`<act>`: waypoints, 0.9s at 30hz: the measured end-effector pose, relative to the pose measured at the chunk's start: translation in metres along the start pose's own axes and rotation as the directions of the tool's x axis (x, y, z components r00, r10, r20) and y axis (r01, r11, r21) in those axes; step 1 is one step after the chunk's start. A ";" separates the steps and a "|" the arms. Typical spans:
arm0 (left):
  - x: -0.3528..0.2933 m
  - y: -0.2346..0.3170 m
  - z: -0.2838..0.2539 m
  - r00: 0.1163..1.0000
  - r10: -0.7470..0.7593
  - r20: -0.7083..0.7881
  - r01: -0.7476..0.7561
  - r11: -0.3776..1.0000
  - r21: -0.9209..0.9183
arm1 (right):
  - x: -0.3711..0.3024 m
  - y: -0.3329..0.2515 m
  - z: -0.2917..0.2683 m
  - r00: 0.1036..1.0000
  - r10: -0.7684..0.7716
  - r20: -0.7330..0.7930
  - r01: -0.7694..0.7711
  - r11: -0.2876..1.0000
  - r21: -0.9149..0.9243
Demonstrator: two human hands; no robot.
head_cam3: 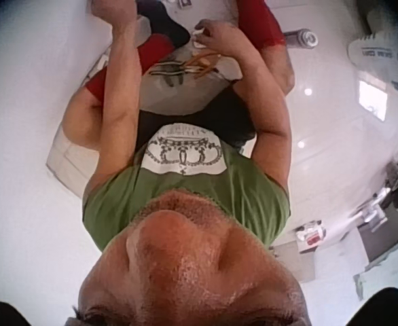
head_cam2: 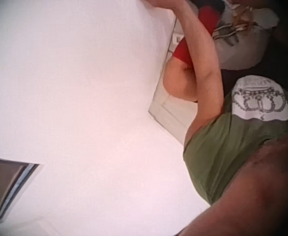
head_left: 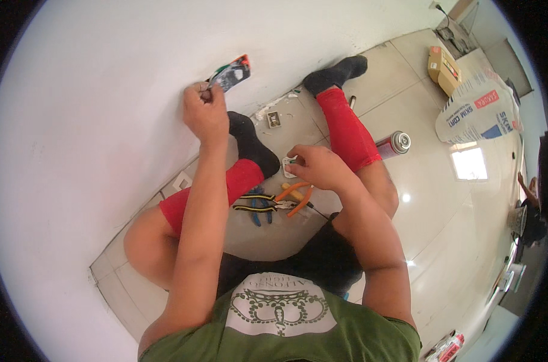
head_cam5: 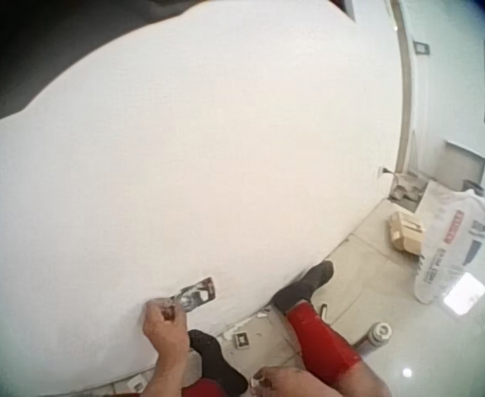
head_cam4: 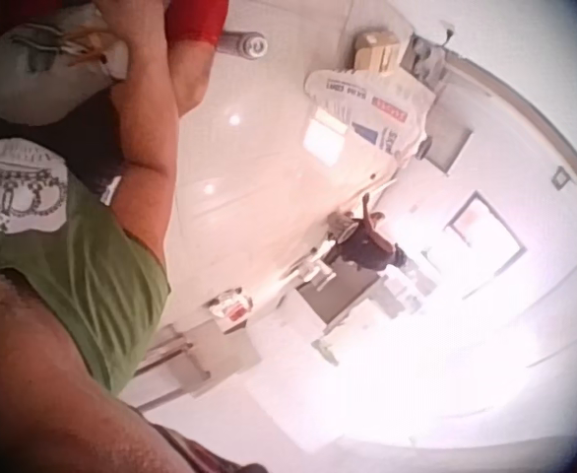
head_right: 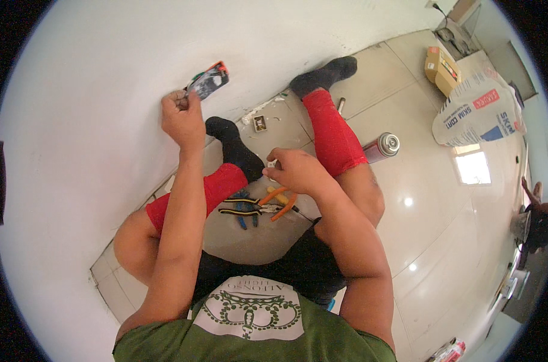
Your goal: The recorder is repairing or replacing an electrical outlet on a wall using various tools.
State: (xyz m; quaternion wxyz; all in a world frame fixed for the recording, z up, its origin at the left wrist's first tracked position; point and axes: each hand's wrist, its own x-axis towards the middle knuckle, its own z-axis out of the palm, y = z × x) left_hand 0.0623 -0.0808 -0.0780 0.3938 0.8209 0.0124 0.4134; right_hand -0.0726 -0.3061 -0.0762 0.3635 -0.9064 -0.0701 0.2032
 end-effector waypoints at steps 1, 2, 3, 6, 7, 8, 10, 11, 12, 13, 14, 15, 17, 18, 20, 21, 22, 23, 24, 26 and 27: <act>0.000 0.005 0.000 1.000 -0.005 -0.010 0.005 1.000 0.001 | 0.001 0.000 0.000 1.000 0.009 -0.004 -0.009 1.000 -0.002; 0.000 0.009 -0.001 1.000 -0.028 0.005 0.028 0.999 0.037 | 0.002 0.000 0.000 1.000 0.018 -0.008 -0.018 1.000 -0.005; 0.001 0.011 -0.001 0.998 -0.053 0.020 0.051 0.996 0.072 | 0.004 -0.001 0.002 1.000 0.015 -0.007 -0.015 1.000 -0.014; -0.003 0.004 0.007 0.997 -0.029 -0.071 0.035 0.997 0.073 | 0.007 -0.002 0.006 0.999 0.028 -0.017 -0.028 0.999 -0.036; -0.007 0.006 0.010 0.986 -0.125 -0.108 0.130 0.991 0.044 | 0.007 -0.002 0.006 1.000 0.026 -0.011 -0.027 0.999 -0.023; -0.014 0.005 0.013 0.986 -0.131 -0.106 0.136 0.990 0.039 | 0.007 -0.001 0.007 1.000 0.026 -0.005 -0.026 1.000 -0.009; -0.031 0.004 0.015 0.982 -0.116 -0.150 0.094 0.985 -0.147 | 0.006 0.004 0.010 1.000 0.022 -0.013 -0.023 1.000 -0.012; -0.033 0.002 0.014 0.982 -0.119 -0.146 0.097 0.984 -0.151 | 0.006 0.007 0.010 1.000 0.013 -0.020 -0.013 1.000 -0.010; -0.033 -0.003 0.011 0.992 0.069 -0.108 -0.075 0.996 -0.058 | 0.006 0.008 0.009 1.000 0.019 -0.021 -0.019 1.000 -0.009; -0.034 -0.006 0.006 0.967 0.252 -0.049 -0.251 0.968 0.030 | 0.005 0.007 0.009 0.999 0.015 -0.031 -0.015 1.000 -0.021; -0.038 -0.006 0.002 0.980 0.193 0.053 -0.196 0.980 0.046 | 0.003 0.006 0.008 0.999 0.010 -0.041 -0.012 0.999 -0.032; -0.039 -0.009 0.001 0.979 0.193 0.063 -0.196 0.979 0.046 | 0.001 0.006 0.006 0.999 0.017 -0.039 -0.018 1.000 -0.024; -0.039 -0.012 -0.002 0.957 0.239 0.165 -0.263 0.954 0.142 | -0.001 0.001 0.001 1.000 0.024 -0.004 -0.024 0.999 -0.031; -0.039 -0.012 -0.002 0.955 0.240 0.173 -0.265 0.953 0.143 | -0.002 -0.001 -0.001 1.000 0.027 -0.003 -0.027 0.999 -0.023; -0.038 -0.002 -0.002 0.941 0.219 0.258 -0.282 0.929 0.241 | -0.003 -0.002 -0.002 0.999 0.035 0.015 -0.035 0.999 -0.021; -0.039 0.000 -0.001 0.939 0.217 0.266 -0.282 0.929 0.240 | -0.002 0.000 -0.001 0.999 0.041 0.018 -0.041 0.999 -0.016; -0.040 0.003 0.000 0.938 0.224 0.264 -0.301 0.903 0.305 | -0.001 0.001 -0.001 0.999 0.032 0.019 -0.032 0.999 -0.031; -0.040 0.006 0.000 0.937 0.231 0.261 -0.318 0.873 0.369 | -0.001 0.001 0.000 1.000 0.023 0.021 -0.022 0.999 -0.048; -0.038 0.009 -0.002 0.936 0.230 0.266 -0.319 0.874 0.367 | 0.000 0.001 0.001 0.999 0.027 0.022 -0.026 0.999 -0.046; -0.032 0.020 -0.005 0.925 0.055 0.375 -0.220 0.883 0.415 | 0.000 0.000 0.001 0.999 0.035 0.028 -0.034 0.998 -0.046; -0.027 0.027 -0.007 0.925 0.054 0.377 -0.220 0.883 0.414 | -0.001 0.001 0.001 0.999 0.038 0.029 -0.037 0.998 -0.045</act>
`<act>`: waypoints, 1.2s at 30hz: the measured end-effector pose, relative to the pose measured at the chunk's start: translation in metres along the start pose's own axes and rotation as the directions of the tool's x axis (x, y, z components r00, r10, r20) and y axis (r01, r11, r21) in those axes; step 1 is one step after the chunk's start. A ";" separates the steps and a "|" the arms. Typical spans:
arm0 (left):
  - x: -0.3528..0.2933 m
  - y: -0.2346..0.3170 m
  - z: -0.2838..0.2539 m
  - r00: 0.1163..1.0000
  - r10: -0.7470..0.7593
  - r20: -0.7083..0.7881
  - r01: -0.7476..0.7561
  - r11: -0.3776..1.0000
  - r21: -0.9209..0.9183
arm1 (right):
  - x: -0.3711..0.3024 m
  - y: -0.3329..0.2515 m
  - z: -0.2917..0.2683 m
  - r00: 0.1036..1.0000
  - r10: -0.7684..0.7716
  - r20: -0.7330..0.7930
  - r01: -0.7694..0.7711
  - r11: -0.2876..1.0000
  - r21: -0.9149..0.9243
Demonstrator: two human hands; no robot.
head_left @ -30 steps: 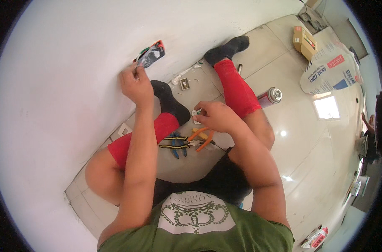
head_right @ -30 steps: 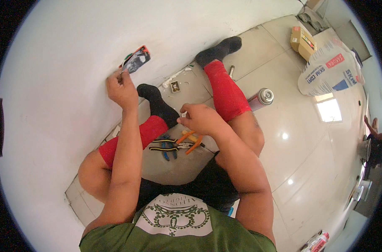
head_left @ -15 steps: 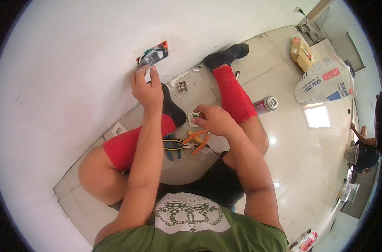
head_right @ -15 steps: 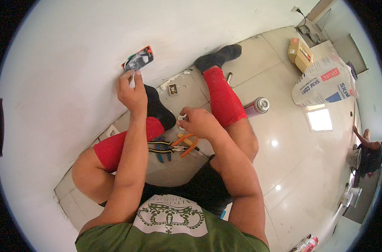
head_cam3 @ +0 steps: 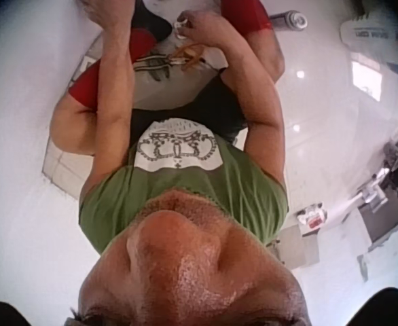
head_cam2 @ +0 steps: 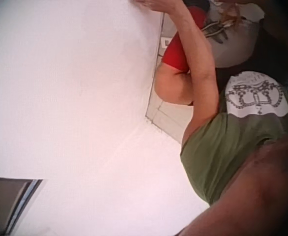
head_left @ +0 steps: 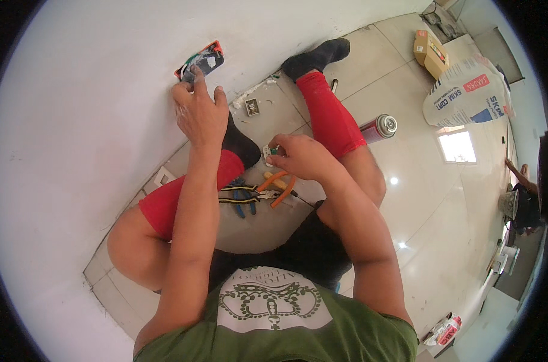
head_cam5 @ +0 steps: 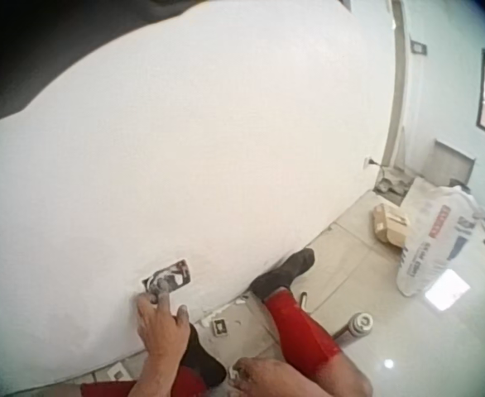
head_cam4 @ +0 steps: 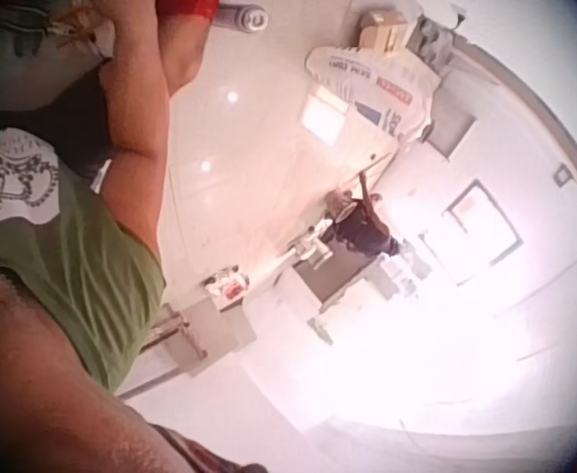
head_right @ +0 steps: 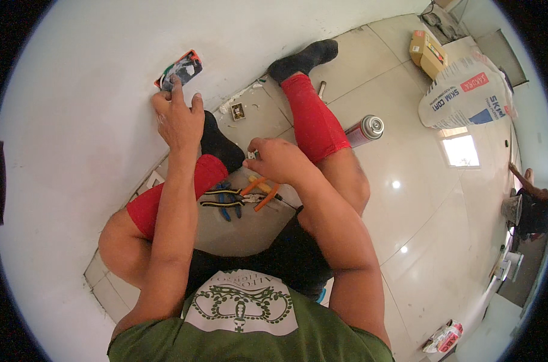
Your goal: The recorder is repairing or replacing an electrical outlet on a wall using various tools.
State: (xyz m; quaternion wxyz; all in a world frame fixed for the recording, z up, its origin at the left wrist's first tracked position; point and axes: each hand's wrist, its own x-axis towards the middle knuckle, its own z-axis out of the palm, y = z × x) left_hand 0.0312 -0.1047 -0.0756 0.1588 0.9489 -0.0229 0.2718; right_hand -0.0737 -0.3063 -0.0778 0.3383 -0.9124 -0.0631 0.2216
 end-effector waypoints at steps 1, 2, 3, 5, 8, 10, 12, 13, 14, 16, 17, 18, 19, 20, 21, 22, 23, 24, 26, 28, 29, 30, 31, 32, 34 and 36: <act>0.005 0.005 -0.007 0.994 -0.064 0.086 0.064 0.998 -0.005 | 0.000 0.002 0.002 1.000 -0.016 -0.006 0.016 1.000 -0.022; 0.008 0.008 -0.010 0.977 -0.126 0.171 0.128 0.992 -0.004 | 0.001 0.003 0.003 0.999 -0.033 -0.011 0.033 0.998 -0.044; 0.011 0.011 -0.008 0.978 -0.123 0.168 0.125 0.992 -0.004 | 0.002 0.003 0.003 0.999 -0.036 -0.015 0.035 0.998 -0.043; 0.014 0.015 -0.007 0.986 -0.102 0.130 0.096 0.994 0.049 | 0.002 0.002 0.003 0.999 -0.033 -0.008 0.033 0.998 -0.044; 0.002 0.015 0.008 0.997 -0.002 0.077 -0.005 0.996 0.089 | 0.001 0.004 0.002 1.000 0.006 0.018 -0.005 1.000 -0.015; -0.015 0.017 0.014 0.998 0.046 0.046 -0.052 0.989 0.141 | -0.001 0.004 0.003 1.000 -0.003 0.007 0.003 1.000 -0.019; -0.015 0.016 0.023 0.995 0.096 0.024 -0.099 0.977 0.191 | -0.002 0.005 0.002 1.000 -0.004 -0.001 0.004 1.000 -0.018; -0.012 0.015 0.023 0.997 0.061 0.045 -0.066 0.989 0.132 | -0.005 0.004 0.001 1.000 -0.018 -0.009 0.018 1.000 -0.011; -0.012 0.015 0.024 0.997 0.025 0.069 -0.030 0.997 0.074 | -0.007 0.004 0.000 0.999 -0.030 -0.016 0.030 1.000 -0.005; -0.009 0.022 0.022 0.983 -0.054 0.173 0.049 0.998 0.034 | -0.009 0.006 -0.003 1.000 -0.028 -0.006 0.028 1.000 0.004; -0.007 0.027 0.022 0.954 -0.130 0.270 0.134 0.991 0.003 | -0.009 0.008 -0.005 1.000 -0.031 0.002 0.031 0.999 0.007; -0.008 0.026 0.026 0.953 -0.128 0.275 0.134 0.991 -0.002 | -0.008 0.011 -0.005 1.000 -0.025 0.002 0.025 1.000 0.006; -0.009 0.021 0.027 0.955 -0.122 0.271 0.121 0.992 0.021 | -0.008 0.012 -0.001 0.999 -0.033 -0.011 0.033 0.999 0.020; -0.009 0.015 0.027 0.957 -0.115 0.266 0.108 0.993 0.044 | -0.008 0.012 0.001 0.999 -0.042 -0.024 0.043 0.999 0.032; -0.005 0.010 0.029 0.965 -0.090 0.248 0.091 0.996 0.007 | -0.006 0.012 0.002 0.999 -0.037 -0.023 0.037 0.999 0.031; -0.004 0.004 0.031 0.964 -0.093 0.249 0.094 0.996 0.008 | -0.004 0.011 0.002 0.999 -0.038 -0.014 0.038 0.999 0.000; -0.003 -0.003 0.034 0.982 -0.022 0.189 0.027 0.999 -0.026 | -0.003 0.009 0.002 0.999 -0.042 -0.005 0.042 0.999 -0.032; -0.005 -0.008 0.036 0.991 0.049 0.124 -0.042 0.998 -0.054 | -0.004 0.009 0.002 0.999 -0.047 -0.002 0.047 0.998 -0.035; -0.006 -0.011 0.035 0.990 0.062 0.130 -0.050 0.994 -0.093 | -0.003 0.010 0.000 0.999 -0.045 0.029 0.045 0.999 -0.028; -0.008 -0.011 0.032 0.988 0.078 0.133 -0.060 0.989 -0.134 | -0.002 0.012 0.003 0.999 -0.044 0.018 0.045 0.998 -0.051; -0.008 -0.011 0.030 0.985 0.076 0.152 -0.045 0.980 -0.196 | -0.001 0.012 0.004 0.999 -0.031 0.011 0.032 0.997 -0.069; -0.008 -0.010 0.029 0.982 0.075 0.173 -0.028 0.966 -0.258 | 0.001 0.009 0.003 0.999 -0.036 0.005 0.037 0.997 -0.074; -0.009 -0.011 0.027 0.978 0.076 0.192 -0.010 0.945 -0.326 | 0.002 0.007 0.003 1.000 -0.020 0.024 0.022 0.998 -0.067; -0.009 -0.012 0.026 0.980 0.071 0.187 -0.007 0.945 -0.326 | 0.002 0.004 0.002 0.999 -0.002 0.042 0.005 0.998 -0.060; -0.009 -0.011 0.024 0.974 0.059 0.218 0.031 0.921 -0.388 | 0.002 0.001 0.002 0.998 0.010 0.056 -0.007 0.998 -0.055; -0.008 -0.008 0.026 0.980 0.040 0.193 0.047 0.902 -0.430 | 0.001 0.000 0.003 0.997 0.021 0.071 -0.018 0.999 -0.051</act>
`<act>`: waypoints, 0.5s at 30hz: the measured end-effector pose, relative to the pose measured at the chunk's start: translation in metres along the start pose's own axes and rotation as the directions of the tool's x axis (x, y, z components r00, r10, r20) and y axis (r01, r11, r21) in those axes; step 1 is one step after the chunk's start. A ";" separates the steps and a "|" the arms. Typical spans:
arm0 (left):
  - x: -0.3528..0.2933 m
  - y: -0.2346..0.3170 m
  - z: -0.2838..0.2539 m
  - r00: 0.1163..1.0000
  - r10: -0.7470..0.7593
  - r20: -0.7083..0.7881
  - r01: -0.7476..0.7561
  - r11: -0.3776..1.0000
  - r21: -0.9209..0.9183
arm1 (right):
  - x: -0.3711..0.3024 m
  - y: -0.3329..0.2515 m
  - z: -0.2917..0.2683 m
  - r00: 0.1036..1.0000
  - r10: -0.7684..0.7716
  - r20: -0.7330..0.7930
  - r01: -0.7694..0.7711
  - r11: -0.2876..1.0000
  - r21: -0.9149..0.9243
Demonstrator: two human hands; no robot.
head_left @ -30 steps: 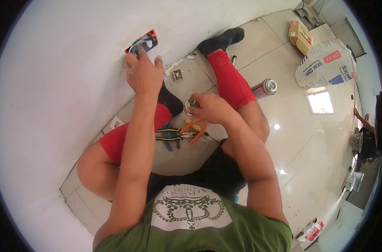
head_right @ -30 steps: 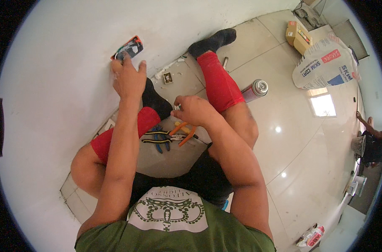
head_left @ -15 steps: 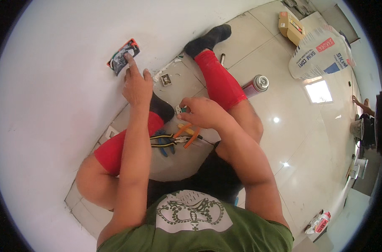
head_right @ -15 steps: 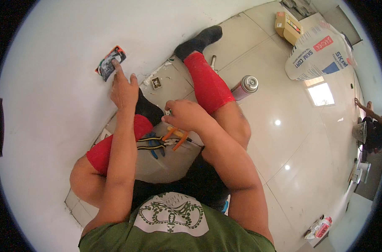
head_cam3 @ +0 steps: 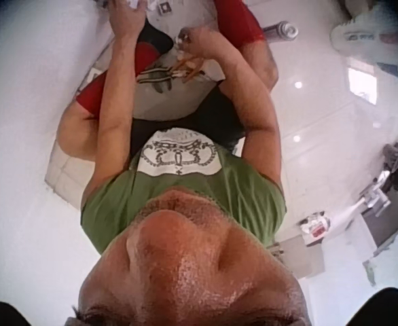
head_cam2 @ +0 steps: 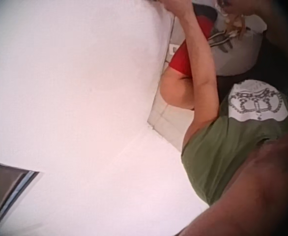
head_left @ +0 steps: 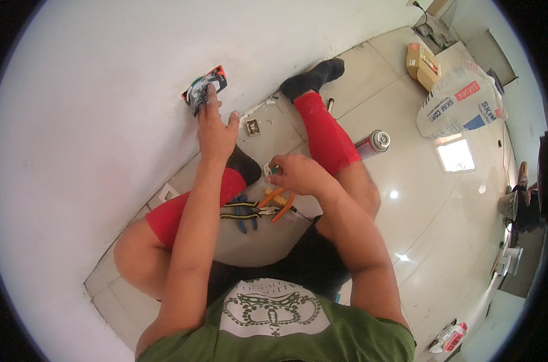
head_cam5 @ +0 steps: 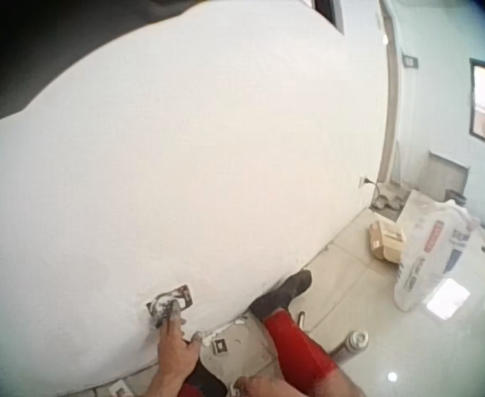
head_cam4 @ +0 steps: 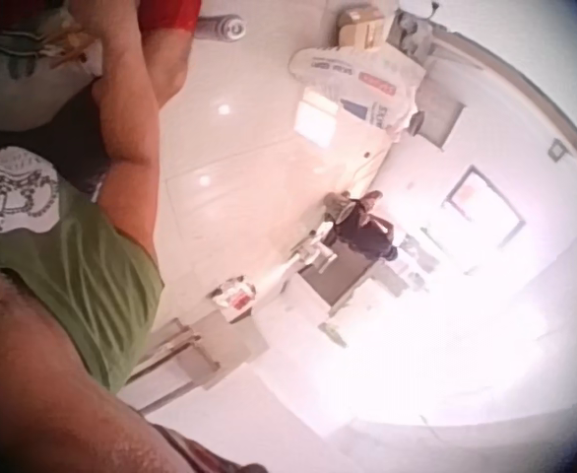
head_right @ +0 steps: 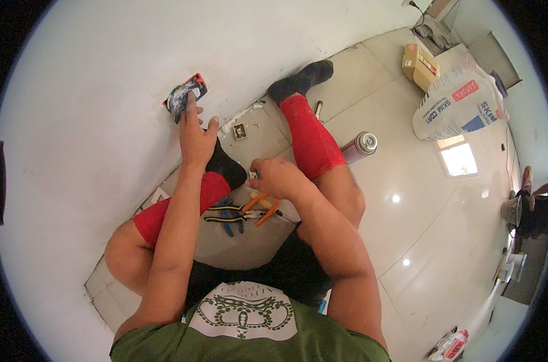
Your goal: The recorder is repairing or replacing an electrical outlet on a wall using various tools.
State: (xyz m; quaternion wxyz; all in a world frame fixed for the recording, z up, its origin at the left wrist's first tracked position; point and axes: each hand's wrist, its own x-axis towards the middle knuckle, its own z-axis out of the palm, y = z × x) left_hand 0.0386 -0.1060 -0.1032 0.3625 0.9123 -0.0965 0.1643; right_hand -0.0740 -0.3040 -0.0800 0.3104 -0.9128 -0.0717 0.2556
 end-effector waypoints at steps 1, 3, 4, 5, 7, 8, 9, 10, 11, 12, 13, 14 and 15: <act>0.001 -0.001 0.002 1.000 -0.006 -0.027 0.005 0.999 -0.052 | 0.001 0.000 0.000 1.000 0.003 -0.005 -0.003 1.000 -0.016; 0.003 -0.005 0.008 0.998 -0.008 -0.068 0.002 0.997 -0.080 | 0.001 -0.002 0.000 1.000 0.004 -0.006 -0.004 0.999 -0.044; 0.004 -0.004 0.009 0.996 0.004 -0.094 -0.013 0.995 -0.094 | 0.000 -0.002 0.000 1.000 0.010 -0.001 -0.010 0.999 -0.031; 0.006 -0.004 0.010 0.995 0.002 -0.099 -0.011 0.995 -0.096 | 0.000 -0.002 -0.001 1.000 0.017 0.004 -0.017 1.000 -0.018; 0.007 -0.001 0.010 0.998 -0.034 -0.044 0.037 0.996 0.080 | 0.002 0.001 -0.001 1.000 0.004 0.010 -0.004 1.000 -0.022; 0.006 0.002 0.008 0.999 -0.035 -0.040 0.038 0.996 0.078 | 0.002 0.003 0.000 1.000 -0.006 0.015 0.007 1.000 -0.022; 0.004 0.005 0.006 0.996 -0.089 0.022 0.081 0.969 0.232 | 0.002 0.005 0.001 1.000 -0.001 0.017 0.001 1.000 -0.022; 0.004 0.009 0.001 0.986 -0.149 0.072 0.110 0.917 0.384 | 0.003 0.006 0.001 1.000 -0.011 0.010 0.011 1.000 -0.020; 0.006 0.008 -0.002 0.986 -0.150 0.075 0.110 0.917 0.383 | 0.003 0.007 0.001 1.000 -0.020 0.003 0.020 1.000 -0.018; 0.008 0.005 -0.005 0.980 -0.161 0.121 0.095 0.899 0.428 | 0.002 0.007 0.002 1.000 -0.016 0.004 0.016 1.000 -0.019; 0.010 0.002 -0.009 0.971 -0.176 0.164 0.079 0.877 0.473 | 0.002 0.006 0.004 1.000 -0.026 -0.005 0.026 0.999 -0.021; 0.015 0.000 -0.011 0.970 -0.179 0.164 0.082 0.878 0.472 | 0.003 0.005 0.006 0.999 -0.036 -0.013 0.036 0.999 -0.024; 0.023 -0.002 -0.011 0.983 -0.126 0.135 0.046 0.874 0.483 | 0.004 0.003 0.005 0.999 -0.035 -0.011 0.034 0.999 -0.026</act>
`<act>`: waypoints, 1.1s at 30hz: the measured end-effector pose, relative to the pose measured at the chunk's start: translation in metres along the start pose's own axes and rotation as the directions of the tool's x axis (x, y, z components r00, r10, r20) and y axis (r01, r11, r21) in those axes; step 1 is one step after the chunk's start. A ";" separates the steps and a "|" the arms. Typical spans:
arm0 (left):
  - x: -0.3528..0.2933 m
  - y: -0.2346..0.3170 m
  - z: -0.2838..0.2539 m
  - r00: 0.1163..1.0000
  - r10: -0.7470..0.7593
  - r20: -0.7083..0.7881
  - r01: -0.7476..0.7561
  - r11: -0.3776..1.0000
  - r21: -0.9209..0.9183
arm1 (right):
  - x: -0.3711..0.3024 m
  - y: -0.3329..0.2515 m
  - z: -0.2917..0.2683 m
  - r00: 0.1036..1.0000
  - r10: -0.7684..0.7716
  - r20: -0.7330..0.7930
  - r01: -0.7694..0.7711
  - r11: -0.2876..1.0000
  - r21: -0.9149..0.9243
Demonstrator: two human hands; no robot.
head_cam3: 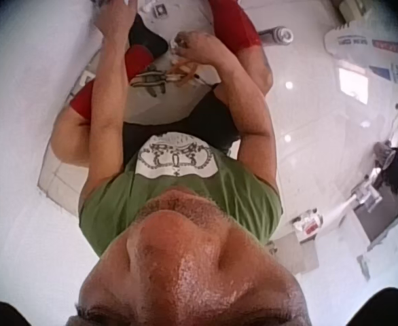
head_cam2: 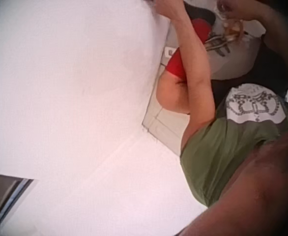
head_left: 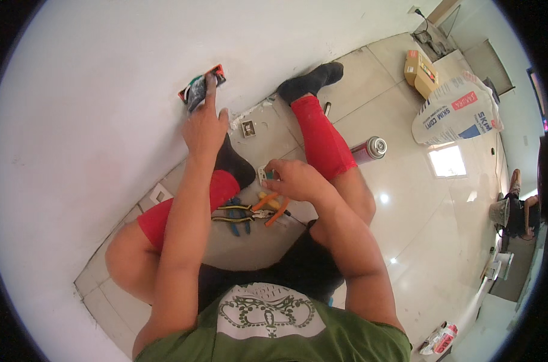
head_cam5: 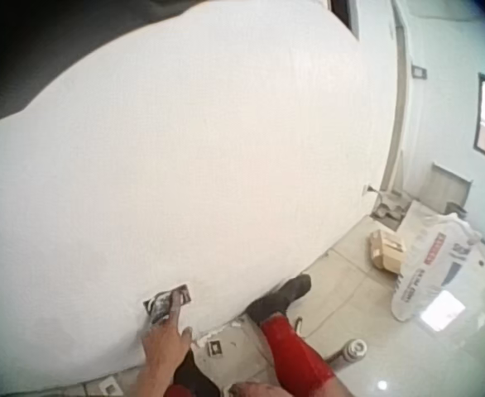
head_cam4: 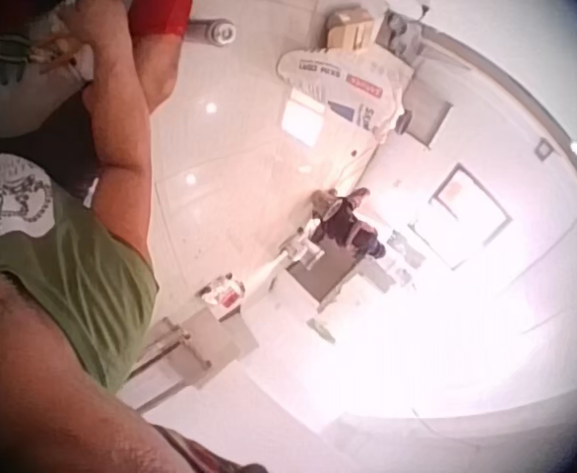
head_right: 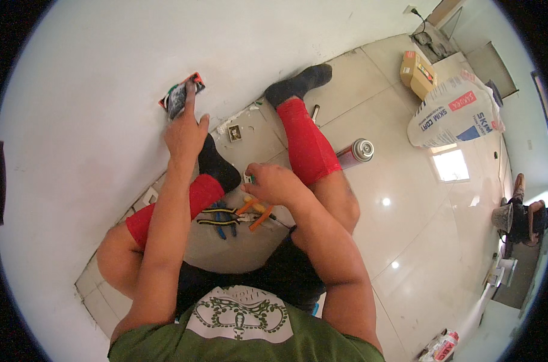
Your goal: The recorder is repairing or replacing an electrical outlet on a wall using various tools.
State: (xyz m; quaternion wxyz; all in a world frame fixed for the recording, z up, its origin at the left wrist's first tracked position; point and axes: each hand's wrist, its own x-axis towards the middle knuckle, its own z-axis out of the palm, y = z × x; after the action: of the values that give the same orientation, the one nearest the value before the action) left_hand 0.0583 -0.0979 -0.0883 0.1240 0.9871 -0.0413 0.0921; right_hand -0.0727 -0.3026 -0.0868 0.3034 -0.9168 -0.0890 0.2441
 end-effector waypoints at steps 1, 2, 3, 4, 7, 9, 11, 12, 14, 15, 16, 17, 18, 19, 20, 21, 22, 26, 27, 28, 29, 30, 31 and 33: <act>0.003 0.001 -0.001 0.998 0.030 -0.048 -0.029 0.999 0.017 | 0.000 -0.002 -0.002 1.000 0.004 -0.002 -0.004 1.000 -0.005; 0.004 0.006 -0.008 1.000 0.000 0.016 0.000 1.000 0.020 | 0.000 -0.003 -0.003 1.000 0.007 -0.006 -0.007 1.000 -0.011; 0.002 0.006 -0.007 1.000 -0.006 0.018 0.005 1.000 0.015 | 0.000 -0.001 0.000 1.000 0.008 -0.001 -0.008 1.000 -0.016; 0.003 0.004 -0.006 1.000 0.019 0.000 -0.019 0.999 0.026 | 0.004 0.002 0.003 1.000 0.013 0.017 -0.012 1.000 -0.016; 0.003 -0.004 -0.003 0.998 0.057 0.017 -0.053 0.987 -0.154 | 0.006 0.005 0.005 0.999 0.033 0.036 -0.031 0.999 -0.038; 0.004 -0.006 0.003 0.995 0.084 0.046 -0.063 0.938 -0.340 | 0.006 0.007 0.004 0.998 0.050 0.034 -0.048 0.997 -0.057; 0.003 -0.004 0.007 0.993 0.092 -0.072 -0.116 0.856 -0.503 | 0.004 0.008 0.004 0.998 0.059 0.028 -0.058 0.998 -0.017; 0.003 -0.004 0.011 0.984 0.102 -0.143 -0.163 0.838 -0.520 | 0.005 0.006 0.004 0.998 0.054 0.026 -0.054 0.998 -0.022; 0.003 -0.002 0.017 0.979 0.101 -0.176 -0.187 0.786 -0.589 | 0.003 0.005 0.004 1.000 0.025 -0.015 -0.025 1.000 -0.017; 0.004 -0.001 0.021 0.973 0.103 -0.208 -0.217 0.729 -0.649 | 0.003 0.004 0.004 1.000 0.026 -0.007 -0.026 0.999 -0.022; 0.004 0.004 0.021 0.974 0.099 -0.203 -0.210 0.726 -0.655 | 0.004 0.004 0.003 1.000 0.029 0.001 -0.029 1.000 -0.008; 0.005 0.008 0.020 0.990 0.028 -0.137 -0.126 0.608 -0.784 | 0.004 0.005 0.003 0.999 0.032 0.010 -0.032 0.999 0.005; 0.006 0.012 0.019 0.998 -0.031 -0.059 -0.038 0.468 -0.883 | 0.004 0.006 0.003 0.999 0.037 0.017 -0.037 0.999 0.003; 0.010 0.014 0.018 0.998 -0.036 -0.056 -0.033 0.467 -0.884 | 0.005 0.005 0.003 0.999 0.037 0.023 -0.037 0.999 -0.005; 0.014 0.015 0.018 0.997 -0.076 -0.035 -0.003 0.386 -0.922 | 0.006 0.004 0.004 0.999 0.037 0.030 -0.037 0.999 -0.012; 0.019 0.017 0.017 0.993 -0.114 -0.011 0.024 0.302 -0.953 | 0.007 0.003 0.004 0.999 0.037 0.035 -0.036 0.999 -0.012; 0.022 0.017 0.018 0.993 -0.117 -0.009 0.027 0.303 -0.953 | 0.007 0.002 0.004 1.000 0.019 0.024 -0.018 0.999 -0.026; 0.031 0.018 0.021 0.980 -0.191 -0.063 -0.002 0.301 -0.954 | 0.009 -0.001 0.004 1.000 -0.013 -0.001 0.013 0.999 -0.052; 0.031 0.018 0.022 0.975 -0.208 -0.083 -0.012 0.321 -0.947 | 0.010 -0.002 0.005 1.000 -0.012 0.000 0.012 0.998 -0.054; 0.030 0.023 0.021 0.975 -0.209 -0.079 -0.010 0.314 -0.949 | 0.010 0.001 0.004 1.000 -0.008 0.006 0.008 0.999 -0.050; 0.027 0.028 0.020 0.970 -0.227 -0.084 -0.014 0.292 -0.956 | 0.009 0.003 0.003 1.000 -0.003 0.011 0.004 0.999 -0.045; 0.025 0.032 0.018 0.966 -0.245 -0.087 -0.018 0.270 -0.963 | 0.008 0.003 0.003 1.000 0.004 0.011 -0.004 0.999 -0.050; 0.025 0.032 0.021 0.965 -0.246 -0.087 -0.020 0.264 -0.964 | 0.008 0.001 0.004 1.000 0.019 0.012 -0.019 0.999 -0.029; 0.025 0.027 0.025 0.947 -0.271 -0.174 -0.074 0.345 -0.936 | 0.007 -0.003 0.001 0.999 0.036 0.011 -0.036 0.999 -0.012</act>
State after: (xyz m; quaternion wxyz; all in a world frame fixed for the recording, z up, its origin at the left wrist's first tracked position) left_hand 0.0846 -0.1319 -0.1011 0.6737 0.7135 -0.0066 0.1924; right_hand -0.0672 -0.2980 -0.0884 0.2931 -0.9186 -0.0755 0.2539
